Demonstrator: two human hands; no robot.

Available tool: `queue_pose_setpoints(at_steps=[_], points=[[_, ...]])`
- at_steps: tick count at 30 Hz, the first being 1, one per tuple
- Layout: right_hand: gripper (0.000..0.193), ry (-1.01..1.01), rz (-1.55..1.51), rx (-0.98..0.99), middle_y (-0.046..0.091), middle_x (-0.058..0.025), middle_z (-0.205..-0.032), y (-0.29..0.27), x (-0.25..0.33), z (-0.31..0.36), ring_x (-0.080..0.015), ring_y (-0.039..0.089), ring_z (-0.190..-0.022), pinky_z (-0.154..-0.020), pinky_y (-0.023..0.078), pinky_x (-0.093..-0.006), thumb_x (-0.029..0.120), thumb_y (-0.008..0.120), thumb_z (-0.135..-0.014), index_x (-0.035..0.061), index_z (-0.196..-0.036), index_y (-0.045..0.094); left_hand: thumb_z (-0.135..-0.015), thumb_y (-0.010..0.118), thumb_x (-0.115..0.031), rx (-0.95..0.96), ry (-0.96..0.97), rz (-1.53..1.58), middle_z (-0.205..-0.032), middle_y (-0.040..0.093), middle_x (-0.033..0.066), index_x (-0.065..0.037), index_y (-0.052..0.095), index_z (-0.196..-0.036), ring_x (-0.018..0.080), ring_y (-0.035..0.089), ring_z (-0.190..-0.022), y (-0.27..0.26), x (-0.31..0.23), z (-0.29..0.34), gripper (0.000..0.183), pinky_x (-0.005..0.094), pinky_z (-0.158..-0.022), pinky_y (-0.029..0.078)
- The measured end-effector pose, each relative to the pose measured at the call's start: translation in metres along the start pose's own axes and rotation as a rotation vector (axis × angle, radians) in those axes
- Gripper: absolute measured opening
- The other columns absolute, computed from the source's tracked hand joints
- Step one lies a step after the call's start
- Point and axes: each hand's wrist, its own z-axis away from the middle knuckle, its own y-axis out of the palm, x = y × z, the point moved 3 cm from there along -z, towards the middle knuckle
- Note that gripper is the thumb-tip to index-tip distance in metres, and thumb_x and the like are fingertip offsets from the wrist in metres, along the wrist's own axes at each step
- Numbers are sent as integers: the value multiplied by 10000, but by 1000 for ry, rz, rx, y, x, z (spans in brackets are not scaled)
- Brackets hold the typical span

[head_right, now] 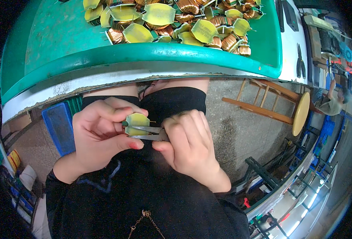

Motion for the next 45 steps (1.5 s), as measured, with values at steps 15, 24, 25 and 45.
queue_pose_setpoints(at_steps=[15, 24, 25, 45], points=[[355, -44, 114, -32, 489, -94, -724, 0, -1, 6, -227, 418, -564, -529, 385, -317, 353, 541, -871, 3, -813, 543, -671, 633, 213, 49, 42, -156, -1127, 512, 221, -6, 503, -1068, 300, 583, -991, 2, 4, -1, 472, 339, -776, 552], [221, 190, -150, 136, 489, -101, -744, -13, -10, 2, -240, 443, -625, -593, 392, -306, 215, 516, -885, -4, -868, 532, -830, 618, -63, 25, -182, 107, -926, 592, 202, 17, 500, -1092, 259, 618, -715, 1, 1, -3, 299, 296, -592, 538], [201, 233, -198, 173, 489, -102, -747, -14, -11, 1, -242, 446, -633, -601, 392, -305, 196, 514, -885, -4, -876, 531, -851, 604, -131, 33, -241, 155, -893, 597, 197, 26, 499, -1090, 245, 605, -664, 1, 1, -4, 304, 286, -560, 521], [106, 305, -269, 300, 489, -107, -751, -9, 0, -10, -253, 464, -650, -608, 399, -309, 106, 535, -855, 4, -882, 528, -892, 544, -412, 79, -436, 155, -800, 601, 171, 54, 504, -1009, 168, 526, -528, 1, 0, -4, 481, 235, -461, 411]])
